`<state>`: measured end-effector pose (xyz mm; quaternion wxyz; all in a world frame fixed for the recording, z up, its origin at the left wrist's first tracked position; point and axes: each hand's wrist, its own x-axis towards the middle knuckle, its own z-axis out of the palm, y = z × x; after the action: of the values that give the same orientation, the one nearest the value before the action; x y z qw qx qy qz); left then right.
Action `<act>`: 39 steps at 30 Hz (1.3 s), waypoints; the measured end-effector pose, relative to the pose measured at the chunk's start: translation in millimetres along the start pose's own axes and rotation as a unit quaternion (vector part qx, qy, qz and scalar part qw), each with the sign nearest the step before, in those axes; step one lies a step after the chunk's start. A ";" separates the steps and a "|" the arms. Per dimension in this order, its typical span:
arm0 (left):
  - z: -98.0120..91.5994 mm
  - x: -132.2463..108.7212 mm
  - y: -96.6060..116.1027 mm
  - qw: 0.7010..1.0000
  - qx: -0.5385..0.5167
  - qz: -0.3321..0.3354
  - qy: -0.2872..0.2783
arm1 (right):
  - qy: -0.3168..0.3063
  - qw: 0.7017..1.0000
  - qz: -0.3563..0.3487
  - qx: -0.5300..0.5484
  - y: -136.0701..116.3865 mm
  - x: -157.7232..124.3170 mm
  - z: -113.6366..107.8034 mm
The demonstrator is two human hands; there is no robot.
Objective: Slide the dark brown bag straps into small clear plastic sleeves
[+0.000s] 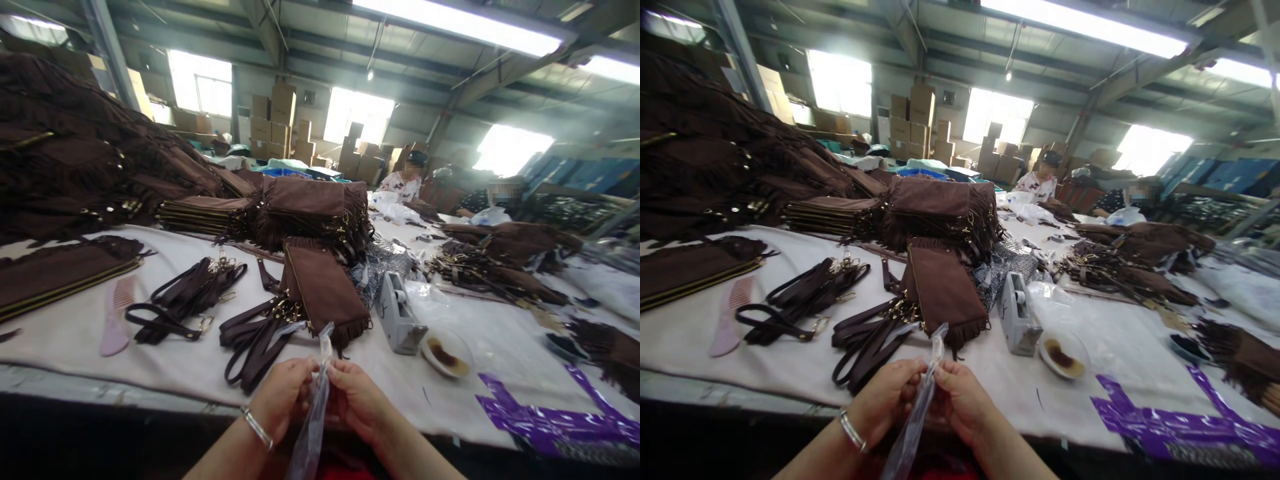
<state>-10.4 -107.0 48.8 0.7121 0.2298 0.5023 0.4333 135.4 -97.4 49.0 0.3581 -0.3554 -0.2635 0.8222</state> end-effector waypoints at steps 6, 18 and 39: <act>5.3 3.6 -1.6 0.989 0.096 0.079 0.078 | 0.051 0.992 -0.023 -0.110 -0.8 1.7 4.6; -2.0 -6.2 16.1 0.694 0.609 0.384 0.023 | 0.176 0.790 -0.155 -0.566 -4.8 7.0 5.6; 11.8 -30.2 -23.6 0.376 0.784 0.475 0.135 | 0.060 0.815 -0.311 -0.485 13.8 -22.8 8.4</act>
<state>5.9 -143.6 51.0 -0.1858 0.8248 0.5158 0.1381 134.6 -124.9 53.6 0.3909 -0.4307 -0.7024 0.4104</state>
